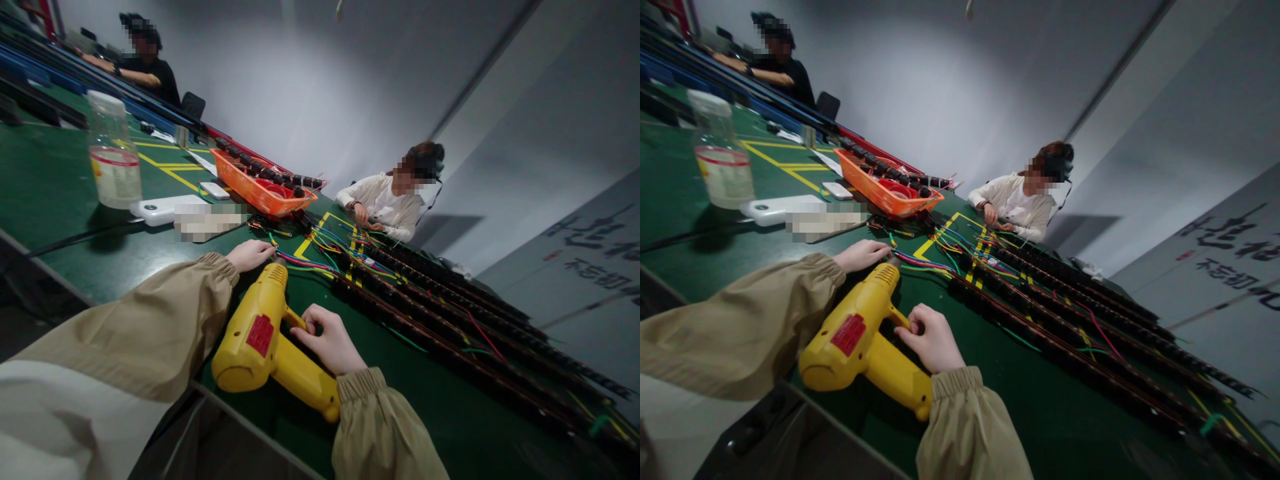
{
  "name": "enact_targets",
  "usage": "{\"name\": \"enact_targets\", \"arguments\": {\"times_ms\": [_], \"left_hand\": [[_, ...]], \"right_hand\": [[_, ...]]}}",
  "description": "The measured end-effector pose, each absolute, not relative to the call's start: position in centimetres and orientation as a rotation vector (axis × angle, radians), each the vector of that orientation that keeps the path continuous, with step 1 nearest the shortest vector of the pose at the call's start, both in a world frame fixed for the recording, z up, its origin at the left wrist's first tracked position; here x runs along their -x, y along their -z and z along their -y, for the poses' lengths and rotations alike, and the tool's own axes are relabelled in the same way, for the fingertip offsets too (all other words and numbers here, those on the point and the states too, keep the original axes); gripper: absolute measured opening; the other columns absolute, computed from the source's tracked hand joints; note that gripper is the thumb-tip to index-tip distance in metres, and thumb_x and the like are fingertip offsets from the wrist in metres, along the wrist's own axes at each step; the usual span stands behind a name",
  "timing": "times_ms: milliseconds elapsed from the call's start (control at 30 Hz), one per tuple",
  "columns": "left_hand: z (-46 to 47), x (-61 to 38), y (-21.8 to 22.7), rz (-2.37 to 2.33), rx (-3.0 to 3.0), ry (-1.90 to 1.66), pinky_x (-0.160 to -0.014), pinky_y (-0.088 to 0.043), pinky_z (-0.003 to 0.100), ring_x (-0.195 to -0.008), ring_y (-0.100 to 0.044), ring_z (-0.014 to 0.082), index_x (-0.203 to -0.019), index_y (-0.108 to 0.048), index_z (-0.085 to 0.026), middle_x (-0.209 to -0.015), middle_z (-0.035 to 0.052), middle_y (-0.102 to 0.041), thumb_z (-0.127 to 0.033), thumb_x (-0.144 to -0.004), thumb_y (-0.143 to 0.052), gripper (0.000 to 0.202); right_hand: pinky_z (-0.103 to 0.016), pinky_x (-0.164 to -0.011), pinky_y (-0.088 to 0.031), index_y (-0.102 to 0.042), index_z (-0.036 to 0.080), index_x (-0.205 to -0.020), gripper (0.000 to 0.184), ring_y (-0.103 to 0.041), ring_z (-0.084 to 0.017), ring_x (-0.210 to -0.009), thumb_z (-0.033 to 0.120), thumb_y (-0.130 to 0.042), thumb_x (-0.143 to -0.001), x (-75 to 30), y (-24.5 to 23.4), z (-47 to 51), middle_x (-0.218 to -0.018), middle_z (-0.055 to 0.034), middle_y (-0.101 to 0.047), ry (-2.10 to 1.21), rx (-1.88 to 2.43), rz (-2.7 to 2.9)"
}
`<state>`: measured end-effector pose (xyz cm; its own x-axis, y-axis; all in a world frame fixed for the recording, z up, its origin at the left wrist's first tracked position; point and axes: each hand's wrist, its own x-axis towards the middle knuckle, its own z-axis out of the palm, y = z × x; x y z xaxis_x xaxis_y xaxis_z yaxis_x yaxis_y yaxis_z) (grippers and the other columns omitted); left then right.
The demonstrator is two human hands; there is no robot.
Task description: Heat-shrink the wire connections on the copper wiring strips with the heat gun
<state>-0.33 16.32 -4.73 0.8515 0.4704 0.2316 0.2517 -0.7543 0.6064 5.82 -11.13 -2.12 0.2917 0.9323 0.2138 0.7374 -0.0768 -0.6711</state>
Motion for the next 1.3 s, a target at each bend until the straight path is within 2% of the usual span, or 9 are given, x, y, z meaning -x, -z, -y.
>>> {"name": "enact_targets", "arguments": {"times_ms": [200,333,467,633,833,933,1100,1300], "left_hand": [[-16.5,0.2,4.8,-0.538,-2.442,-0.469,-0.075,-0.036,0.026,-0.093,-0.057,0.0213,-0.097,-0.067,-0.015,-0.102,0.011,-0.067,-0.051,-0.088,-0.028,0.054],[-16.3,0.3,4.7,-0.532,-2.414,-0.467,-0.076,-0.036,0.026,-0.091,-0.057,0.0206,-0.096,-0.067,-0.012,-0.101,0.0124,-0.067,-0.052,-0.088,-0.029,0.055],[-16.2,0.5,4.5,-0.516,-2.419,-0.457,-0.076,-0.036,0.025,-0.09,-0.056,0.0198,-0.097,-0.066,-0.013,-0.1,0.0109,-0.066,-0.051,-0.088,-0.028,0.054],[-16.1,0.7,4.2,-0.524,-2.452,-0.427,-0.074,-0.037,0.026,-0.086,-0.057,0.02,-0.094,-0.066,-0.013,-0.094,0.0082,-0.066,-0.052,-0.086,-0.027,0.055],[-15.9,0.7,4.2,-0.519,-2.47,-0.464,-0.074,-0.04,0.025,-0.085,-0.057,0.02,-0.095,-0.068,-0.016,-0.093,0.0064,-0.068,-0.056,-0.083,-0.025,0.059],[-16.3,0.6,4.6,-0.491,-2.467,-0.48,-0.072,-0.04,0.024,-0.08,-0.058,0.0182,-0.094,-0.069,-0.018,-0.085,0.0042,-0.068,-0.057,-0.084,-0.026,0.058],[-16.3,0.6,4.6,-0.489,-2.437,-0.47,-0.064,-0.037,0.023,-0.069,-0.056,0.0148,-0.094,-0.068,-0.019,-0.071,0.0021,-0.063,-0.055,-0.085,-0.027,0.056],[-16.0,0.7,4.3,-0.51,-2.427,-0.463,-0.061,-0.036,0.023,-0.066,-0.054,0.0141,-0.092,-0.068,-0.018,-0.071,0.0017,-0.063,-0.048,-0.083,-0.029,0.05]], "right_hand": [[-0.023,-0.056,-0.029,-0.036,0.018,-0.063,0.035,-0.036,-0.009,-0.061,0.032,-0.066,-0.077,-5.5,2.2,9.9,-0.064,0.0046,-0.041,-0.4,1.865,1.484],[-0.022,-0.056,-0.03,-0.044,0.018,-0.075,0.028,-0.038,-0.009,-0.062,0.032,-0.068,-0.075,-5.6,2.1,10.1,-0.068,0.0058,-0.045,-0.416,1.903,1.476],[-0.021,-0.057,-0.031,-0.054,0.019,-0.087,0.026,-0.042,-0.009,-0.063,0.034,-0.071,-0.074,-5.8,1.9,10.3,-0.075,0.0049,-0.053,-0.425,1.952,1.52],[-0.022,-0.06,-0.031,-0.06,0.02,-0.085,0.021,-0.047,-0.01,-0.069,0.032,-0.074,-0.073,-6.6,1.4,10.7,-0.081,0.0039,-0.058,-0.373,2.011,1.607],[-0.023,-0.06,-0.028,-0.061,0.02,-0.081,0.021,-0.047,-0.011,-0.071,0.034,-0.074,-0.074,-8.2,1.2,11.6,-0.083,0.0017,-0.056,-0.276,2.063,1.701],[-0.023,-0.062,-0.03,-0.061,0.02,-0.081,0.021,-0.048,-0.012,-0.074,0.034,-0.075,-0.074,-8.9,1.1,12.2,-0.084,0.001,-0.055,-0.264,2.074,1.734],[-0.023,-0.062,-0.032,-0.063,0.02,-0.085,0.021,-0.049,-0.013,-0.074,0.034,-0.074,-0.074,-10.3,1.2,13.6,-0.084,0.0006,-0.055,-0.297,2.101,1.7],[-0.025,-0.061,-0.035,-0.065,0.019,-0.084,0.022,-0.049,-0.013,-0.069,0.039,-0.069,-0.076,-12.6,1.5,16.5,-0.082,-0.0008,-0.056,-0.31,2.146,1.576]]}}
